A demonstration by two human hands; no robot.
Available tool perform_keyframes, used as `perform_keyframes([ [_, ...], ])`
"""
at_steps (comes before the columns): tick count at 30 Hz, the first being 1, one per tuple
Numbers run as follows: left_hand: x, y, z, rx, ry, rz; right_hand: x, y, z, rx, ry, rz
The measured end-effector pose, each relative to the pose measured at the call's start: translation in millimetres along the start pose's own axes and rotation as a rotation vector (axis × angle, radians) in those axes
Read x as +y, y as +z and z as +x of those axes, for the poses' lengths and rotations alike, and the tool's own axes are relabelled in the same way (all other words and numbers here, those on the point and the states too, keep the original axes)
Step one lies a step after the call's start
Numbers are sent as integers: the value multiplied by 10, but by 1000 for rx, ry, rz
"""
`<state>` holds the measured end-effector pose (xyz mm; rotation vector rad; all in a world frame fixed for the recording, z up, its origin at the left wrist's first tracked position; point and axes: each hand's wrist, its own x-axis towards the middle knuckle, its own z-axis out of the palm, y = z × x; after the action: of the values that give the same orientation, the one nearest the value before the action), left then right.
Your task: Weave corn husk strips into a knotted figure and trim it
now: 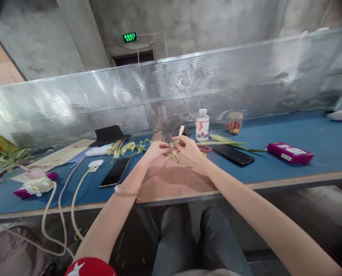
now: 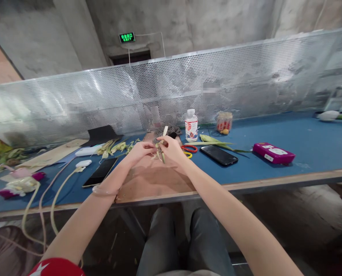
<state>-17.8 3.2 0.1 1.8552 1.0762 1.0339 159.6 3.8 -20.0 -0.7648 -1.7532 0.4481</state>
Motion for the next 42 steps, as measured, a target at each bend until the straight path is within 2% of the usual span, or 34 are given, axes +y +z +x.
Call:
perform_keyframes([
  [4,16,25,-11,-1,-12,-51,31,11,6,-20,33,49],
  [10,2,-15,13,135,129,123,89,18,36,-57,104,266],
  [15,3,-4,11,80,63,42,85,19,38,-79,121,374],
  [19,56,33,-19,21,5,-34,79,18,31,-84,93,322],
  [28,64,33,-37,-36,22,81,-40,-21,5,-141,55,227],
  [35,49,19,-24,5,25,128,99,8,7,-142,-101,-5],
  [42,26,-23,-18,-1,-15,32,142,22,20,-216,-131,-55],
])
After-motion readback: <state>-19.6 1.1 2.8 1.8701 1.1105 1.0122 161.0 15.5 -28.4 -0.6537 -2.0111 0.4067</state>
